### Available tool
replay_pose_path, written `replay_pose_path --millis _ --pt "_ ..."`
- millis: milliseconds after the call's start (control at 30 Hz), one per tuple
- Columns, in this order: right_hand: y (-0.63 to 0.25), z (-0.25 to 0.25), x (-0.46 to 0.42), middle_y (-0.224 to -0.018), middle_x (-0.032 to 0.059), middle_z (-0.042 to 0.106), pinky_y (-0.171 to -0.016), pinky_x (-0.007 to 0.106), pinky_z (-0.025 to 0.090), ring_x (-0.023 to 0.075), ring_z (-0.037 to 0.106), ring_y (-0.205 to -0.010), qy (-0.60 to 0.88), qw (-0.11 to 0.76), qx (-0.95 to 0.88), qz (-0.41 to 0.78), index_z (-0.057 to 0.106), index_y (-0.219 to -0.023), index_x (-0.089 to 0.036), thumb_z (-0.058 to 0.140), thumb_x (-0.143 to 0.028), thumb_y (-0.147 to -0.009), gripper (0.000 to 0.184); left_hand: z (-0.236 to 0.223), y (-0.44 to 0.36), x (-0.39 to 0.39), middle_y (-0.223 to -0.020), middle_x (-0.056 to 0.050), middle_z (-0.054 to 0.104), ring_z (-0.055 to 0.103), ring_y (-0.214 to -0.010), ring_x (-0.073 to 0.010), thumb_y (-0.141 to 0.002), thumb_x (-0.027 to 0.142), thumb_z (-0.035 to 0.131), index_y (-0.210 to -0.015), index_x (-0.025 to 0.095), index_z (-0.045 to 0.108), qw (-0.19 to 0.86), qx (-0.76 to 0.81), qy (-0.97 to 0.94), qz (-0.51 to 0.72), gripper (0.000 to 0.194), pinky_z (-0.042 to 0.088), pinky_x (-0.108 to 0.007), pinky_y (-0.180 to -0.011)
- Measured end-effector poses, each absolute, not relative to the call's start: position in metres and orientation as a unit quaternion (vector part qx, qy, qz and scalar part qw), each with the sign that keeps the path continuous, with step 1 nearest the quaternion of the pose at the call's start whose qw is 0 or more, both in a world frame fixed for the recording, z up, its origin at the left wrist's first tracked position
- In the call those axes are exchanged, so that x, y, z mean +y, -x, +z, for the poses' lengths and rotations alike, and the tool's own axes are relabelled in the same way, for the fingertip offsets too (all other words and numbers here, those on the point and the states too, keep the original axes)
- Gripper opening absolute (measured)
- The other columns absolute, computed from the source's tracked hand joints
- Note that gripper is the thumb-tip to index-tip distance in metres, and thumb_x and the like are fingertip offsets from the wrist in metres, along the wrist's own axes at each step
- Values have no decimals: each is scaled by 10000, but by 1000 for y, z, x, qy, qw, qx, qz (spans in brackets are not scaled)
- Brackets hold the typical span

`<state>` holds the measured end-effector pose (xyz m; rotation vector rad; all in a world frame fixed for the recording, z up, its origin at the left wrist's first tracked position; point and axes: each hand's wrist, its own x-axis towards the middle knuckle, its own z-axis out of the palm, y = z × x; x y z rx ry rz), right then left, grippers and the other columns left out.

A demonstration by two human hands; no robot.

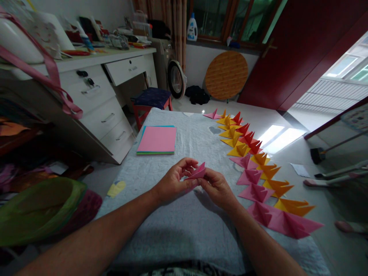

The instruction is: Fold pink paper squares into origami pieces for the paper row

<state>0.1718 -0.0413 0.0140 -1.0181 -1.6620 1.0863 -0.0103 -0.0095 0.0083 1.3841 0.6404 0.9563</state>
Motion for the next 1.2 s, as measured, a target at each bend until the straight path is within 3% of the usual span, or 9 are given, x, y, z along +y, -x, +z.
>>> replay_pose_path --millis 133,333,500,833,1000,1200 --pt "-172 15 -41 -839 27 690 -750 303 501 171 621 -769 411 432 -671 440 720 -936 -221 589 -314 -925 161 9 11 -9 -1024 -58 674 639 -946 -185 -767 360 798 -1116 212 640 619 290 -608 404 411 511 -330 -875" --pt "-171 16 -42 -744 9 634 -721 295 522 152 581 -682 429 441 -647 450 692 -902 -209 611 -375 -911 184 17 12 -8 -757 -8 630 573 -717 -139 -789 388 770 -833 151 670 582 339 -635 380 261 473 -262 -682" --pt "-171 13 -41 -755 9 629 -660 263 489 145 576 -679 439 464 -618 459 661 -883 -205 618 -418 -904 218 21 12 -10 -701 5 610 540 -675 -128 -819 379 727 -752 154 661 555 359 -658 361 244 434 -250 -647" --pt "-170 12 -42 -704 -18 558 -603 251 398 125 484 -637 430 473 -609 470 652 -843 -206 576 -403 -932 229 19 9 -12 -649 25 553 481 -605 -103 -820 426 720 -716 153 626 557 361 -656 361 307 388 -228 -578" --pt "-171 15 -42 -692 -23 523 -598 253 382 121 450 -628 428 485 -600 471 603 -800 -205 562 -372 -936 219 18 6 -13 -677 18 564 468 -600 -95 -869 436 669 -794 143 650 599 344 -629 356 303 371 -220 -562" --pt "-170 10 -40 -672 -20 535 -583 250 397 127 482 -630 453 488 -575 476 585 -743 -201 657 -386 -858 230 18 2 -15 -628 26 503 430 -593 -93 -841 436 679 -706 126 616 578 355 -660 323 344 332 -218 -546"
